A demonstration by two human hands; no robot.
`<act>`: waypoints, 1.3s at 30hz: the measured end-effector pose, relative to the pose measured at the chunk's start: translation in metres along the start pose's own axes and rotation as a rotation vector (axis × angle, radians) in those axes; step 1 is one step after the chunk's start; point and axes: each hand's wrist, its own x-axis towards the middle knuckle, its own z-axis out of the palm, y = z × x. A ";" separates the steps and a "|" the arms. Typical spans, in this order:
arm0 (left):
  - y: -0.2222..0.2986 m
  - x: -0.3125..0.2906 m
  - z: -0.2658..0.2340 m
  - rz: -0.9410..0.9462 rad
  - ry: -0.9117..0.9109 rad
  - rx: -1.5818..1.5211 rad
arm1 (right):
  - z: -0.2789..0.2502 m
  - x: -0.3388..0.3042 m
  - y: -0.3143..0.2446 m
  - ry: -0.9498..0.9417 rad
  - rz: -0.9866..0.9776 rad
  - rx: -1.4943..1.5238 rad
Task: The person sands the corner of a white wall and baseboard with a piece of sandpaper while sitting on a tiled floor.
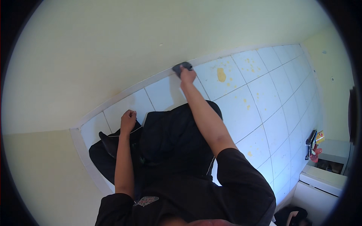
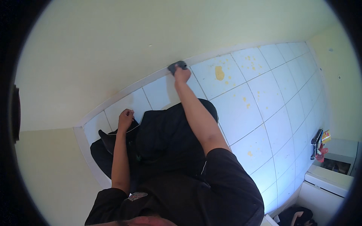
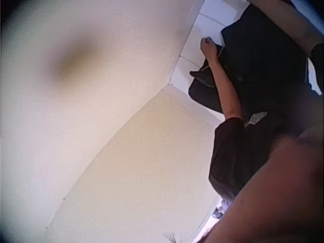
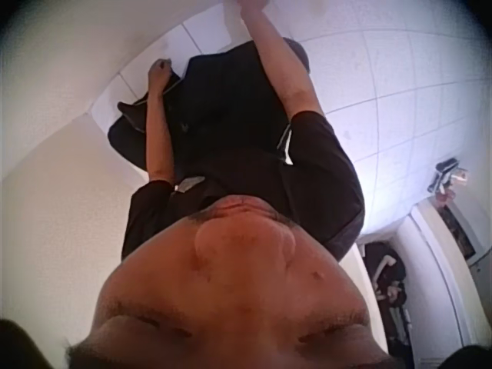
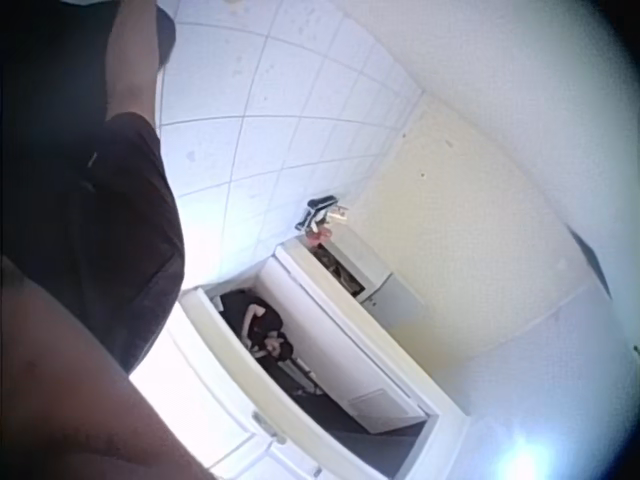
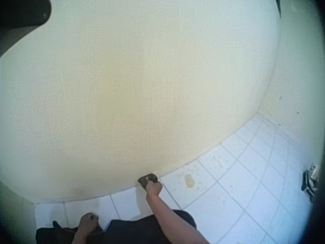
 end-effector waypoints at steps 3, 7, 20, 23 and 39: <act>-0.011 -0.005 -0.006 -0.009 -0.007 0.037 | 0.008 -0.016 -0.002 -0.031 0.142 0.200; -0.017 -0.012 -0.018 -0.034 0.045 0.087 | 0.012 -0.004 -0.011 0.103 0.252 0.295; -0.015 0.004 0.002 0.014 0.013 0.046 | 0.005 -0.018 0.009 -0.052 0.137 0.123; -0.018 0.002 -0.004 0.014 0.026 0.078 | 0.014 -0.033 0.009 -0.134 0.280 0.254; -0.025 0.003 -0.006 0.085 0.076 0.121 | 0.004 -0.001 0.002 0.062 0.082 0.017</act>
